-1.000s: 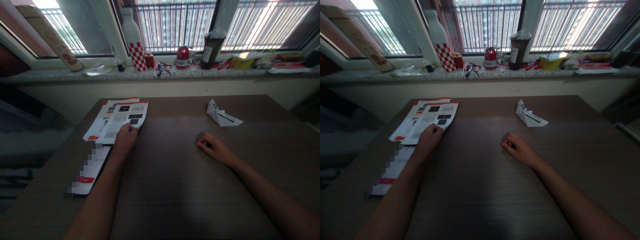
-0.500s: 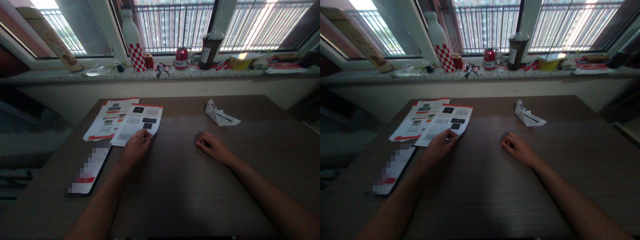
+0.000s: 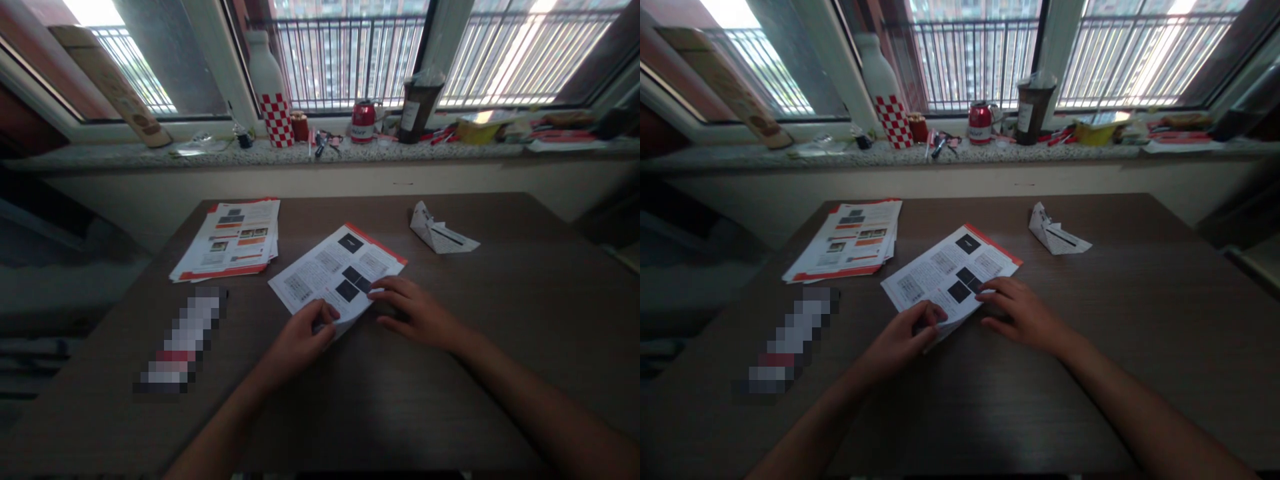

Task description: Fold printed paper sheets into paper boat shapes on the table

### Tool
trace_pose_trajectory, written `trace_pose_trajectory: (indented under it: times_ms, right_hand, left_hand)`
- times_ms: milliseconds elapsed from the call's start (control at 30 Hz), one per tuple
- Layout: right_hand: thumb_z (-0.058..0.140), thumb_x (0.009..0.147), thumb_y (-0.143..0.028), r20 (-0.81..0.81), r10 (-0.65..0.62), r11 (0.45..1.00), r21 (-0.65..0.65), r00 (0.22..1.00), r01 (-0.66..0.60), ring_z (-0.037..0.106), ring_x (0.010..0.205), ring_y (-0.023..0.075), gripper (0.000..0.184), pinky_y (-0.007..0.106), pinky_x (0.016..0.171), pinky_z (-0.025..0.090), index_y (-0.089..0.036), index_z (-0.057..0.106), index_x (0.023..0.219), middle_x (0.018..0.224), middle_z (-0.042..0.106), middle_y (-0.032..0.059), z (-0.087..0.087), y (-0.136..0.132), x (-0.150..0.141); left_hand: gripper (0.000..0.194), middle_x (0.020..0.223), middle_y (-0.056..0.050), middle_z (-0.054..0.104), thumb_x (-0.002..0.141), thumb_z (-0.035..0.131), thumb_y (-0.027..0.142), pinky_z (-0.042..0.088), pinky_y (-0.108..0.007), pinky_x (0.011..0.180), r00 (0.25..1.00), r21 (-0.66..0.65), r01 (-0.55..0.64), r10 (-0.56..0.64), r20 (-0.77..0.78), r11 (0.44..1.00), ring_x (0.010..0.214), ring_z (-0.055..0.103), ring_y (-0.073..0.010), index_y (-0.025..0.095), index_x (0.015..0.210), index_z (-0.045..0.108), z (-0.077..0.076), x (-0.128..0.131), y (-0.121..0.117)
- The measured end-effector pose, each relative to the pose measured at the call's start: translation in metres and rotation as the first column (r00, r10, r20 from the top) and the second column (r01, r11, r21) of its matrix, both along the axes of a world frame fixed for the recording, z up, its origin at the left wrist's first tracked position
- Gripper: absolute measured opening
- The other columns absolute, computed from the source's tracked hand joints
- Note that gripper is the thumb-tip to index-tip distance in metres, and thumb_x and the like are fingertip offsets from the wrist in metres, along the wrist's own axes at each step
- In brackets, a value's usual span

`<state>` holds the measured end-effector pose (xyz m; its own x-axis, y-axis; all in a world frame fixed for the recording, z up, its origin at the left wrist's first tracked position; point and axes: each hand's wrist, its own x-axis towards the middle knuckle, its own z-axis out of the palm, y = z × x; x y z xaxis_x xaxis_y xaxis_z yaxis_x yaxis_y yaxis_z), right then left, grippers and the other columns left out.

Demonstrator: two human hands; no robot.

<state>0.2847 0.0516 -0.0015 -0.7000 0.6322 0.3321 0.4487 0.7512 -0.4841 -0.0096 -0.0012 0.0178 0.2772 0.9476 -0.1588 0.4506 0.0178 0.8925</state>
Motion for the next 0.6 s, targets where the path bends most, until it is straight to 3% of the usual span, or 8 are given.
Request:
trace_pose_trajectory:
  times_ms: [267, 600]
  right_hand:
    - [0.072, 0.098, -0.037, 0.007, 0.064, 0.995, -0.082, 0.998, -0.063, 0.057, 0.139, 0.0311, 0.049, 0.056, 0.112, 0.05, -0.031, 0.059, 0.144, 0.15, 0.061, 0.0118, -0.006, -0.006, -0.005]
    - [0.065, 0.103, -0.035, 0.043, 0.038, 0.999, 0.007, 0.998, -0.039, 0.065, 0.12, 0.0291, 0.026, 0.052, 0.098, 0.054, -0.03, 0.07, 0.127, 0.13, 0.071, 0.0097, -0.008, -0.003, -0.01]
  left_hand:
    - [0.016, 0.114, -0.008, 0.072, 0.095, 0.062, 0.034, 0.054, -0.04, 0.087, 0.997, -0.014, 0.029, -0.028, 0.067, 0.999, 0.1, 0.068, -0.0247, 0.023, 0.085, 0.057, 0.006, 0.005, -0.004]
    - [0.014, 0.102, -0.006, 0.072, 0.099, 0.062, 0.035, 0.054, -0.037, 0.085, 0.992, -0.003, 0.076, -0.075, 0.1, 0.997, 0.096, 0.069, -0.0232, 0.023, 0.093, 0.062, 0.003, 0.013, -0.006]
